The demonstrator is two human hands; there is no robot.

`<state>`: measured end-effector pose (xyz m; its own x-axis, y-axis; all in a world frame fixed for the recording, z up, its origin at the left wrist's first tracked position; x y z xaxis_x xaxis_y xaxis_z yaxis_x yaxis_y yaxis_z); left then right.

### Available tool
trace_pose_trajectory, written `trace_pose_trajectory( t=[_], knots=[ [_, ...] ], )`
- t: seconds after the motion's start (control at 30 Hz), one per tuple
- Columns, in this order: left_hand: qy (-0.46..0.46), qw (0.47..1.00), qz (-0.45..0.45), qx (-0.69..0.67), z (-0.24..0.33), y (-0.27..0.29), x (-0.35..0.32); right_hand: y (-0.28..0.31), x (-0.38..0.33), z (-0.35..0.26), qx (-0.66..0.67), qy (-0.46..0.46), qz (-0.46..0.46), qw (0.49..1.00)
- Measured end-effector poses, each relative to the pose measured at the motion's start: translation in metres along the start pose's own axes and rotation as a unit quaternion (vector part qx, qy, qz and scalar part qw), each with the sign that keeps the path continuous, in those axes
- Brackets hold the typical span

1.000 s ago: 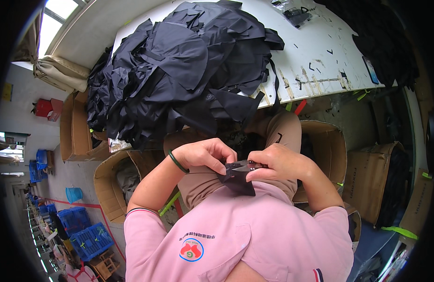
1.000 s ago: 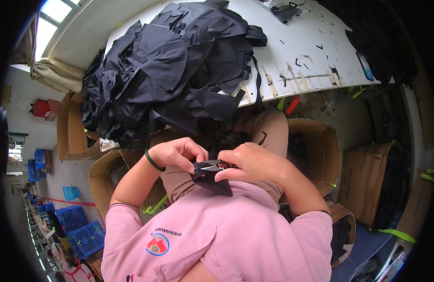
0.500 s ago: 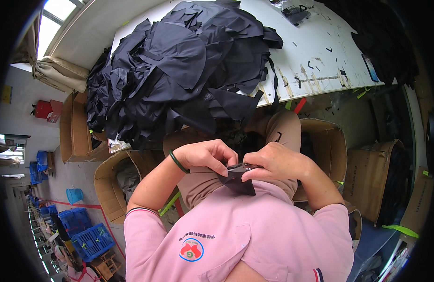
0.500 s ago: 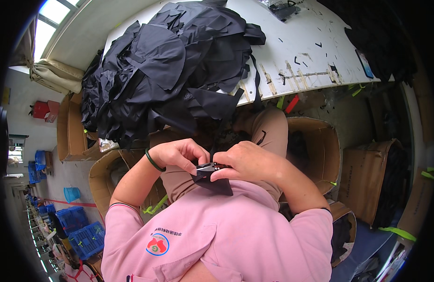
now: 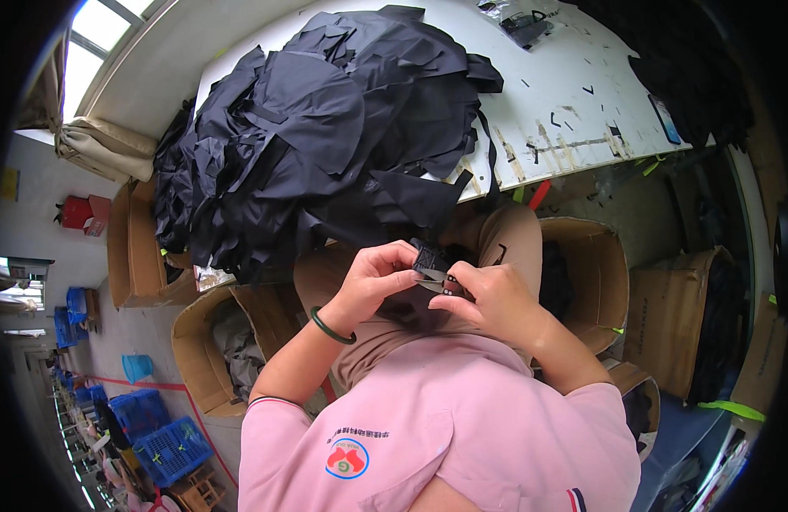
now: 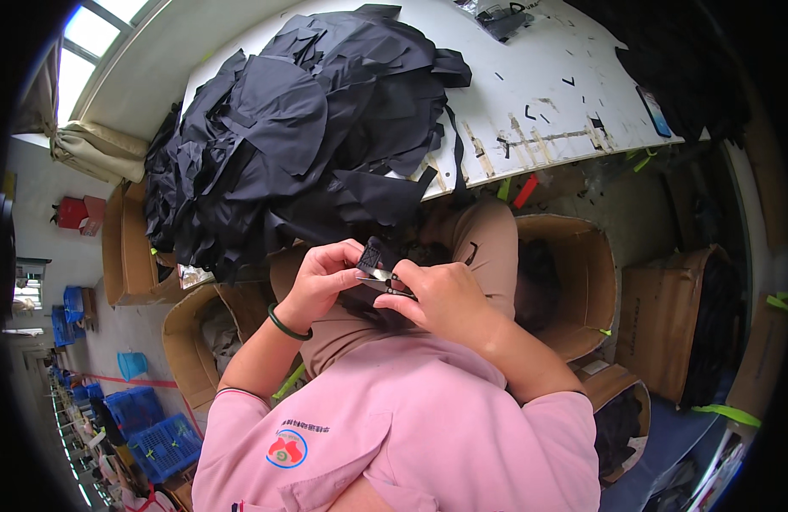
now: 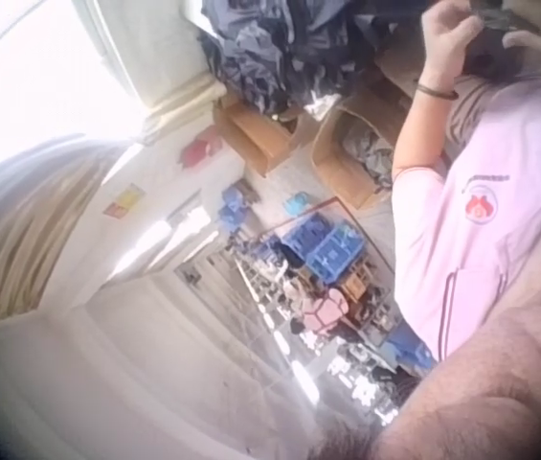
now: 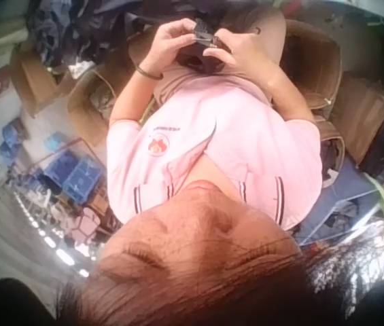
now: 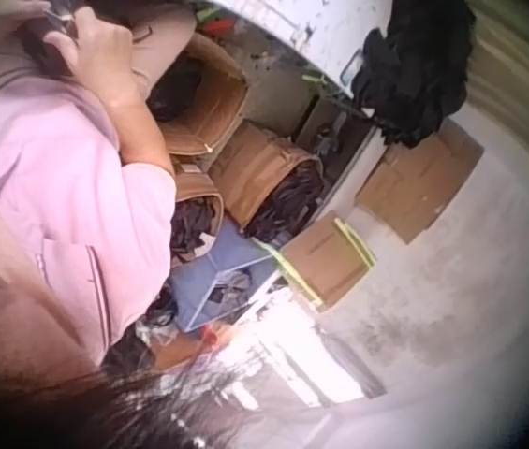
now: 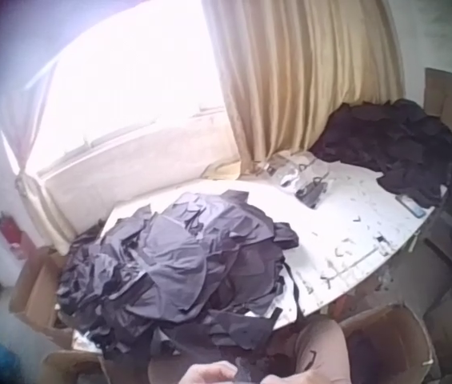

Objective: The person is trimming excess material from black fabric components using small scissors at a production workbench.

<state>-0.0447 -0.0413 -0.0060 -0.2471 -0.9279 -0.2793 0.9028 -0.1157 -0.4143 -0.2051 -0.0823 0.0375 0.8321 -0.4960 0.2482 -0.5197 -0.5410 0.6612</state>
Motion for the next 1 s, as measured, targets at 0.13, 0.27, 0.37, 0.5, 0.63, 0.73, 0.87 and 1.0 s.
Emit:
trace_pose_trajectory(
  t=[0.13, 0.27, 0.37, 0.5, 0.63, 0.73, 0.87, 1.0],
  knots=[
    [-0.015, 1.000, 0.009, 0.010, -0.001, -0.001, -0.002, 0.001, 0.002, -0.002, -0.032, 0.019, 0.038, 0.999],
    [-0.042, 0.998, 0.010, 0.050, 0.005, -0.005, -0.005, 0.007, 0.003, 0.001, 0.036, -0.035, 0.015, 0.999],
    [-0.050, 0.997, 0.013, 0.061, 0.007, -0.007, -0.006, 0.006, 0.001, 0.005, 0.057, -0.045, 0.003, 0.997],
    [-0.043, 0.997, 0.022, 0.059, 0.004, -0.005, -0.006, 0.004, 0.001, 0.005, 0.051, -0.046, 0.005, 0.998],
    [-0.036, 0.997, 0.020, 0.058, 0.004, -0.007, -0.006, 0.005, 0.001, 0.002, 0.010, -0.030, 0.005, 1.000],
    [-0.032, 0.997, 0.033, 0.068, 0.003, -0.007, -0.007, 0.004, -0.001, 0.005, -0.009, -0.024, 0.002, 1.000],
    [-0.036, 0.994, 0.042, 0.092, 0.006, -0.009, -0.007, 0.004, -0.005, 0.008, 0.013, -0.036, 0.008, 0.999],
    [-0.040, 0.992, 0.045, 0.108, 0.006, -0.011, -0.005, 0.002, -0.010, 0.013, 0.034, -0.044, 0.017, 0.998]
  ],
)
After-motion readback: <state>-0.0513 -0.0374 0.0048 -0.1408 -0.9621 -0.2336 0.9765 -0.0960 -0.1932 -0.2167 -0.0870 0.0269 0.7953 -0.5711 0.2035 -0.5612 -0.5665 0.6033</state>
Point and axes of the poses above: each hand's wrist, its own x-axis towards the middle knuckle, its own y-axis out of the back of the hand, z = x × y, the point moved 6 cm from there along x, towards the middle knuckle, and after that the axes turned 11 degrees about y, right-handed, at the moved point
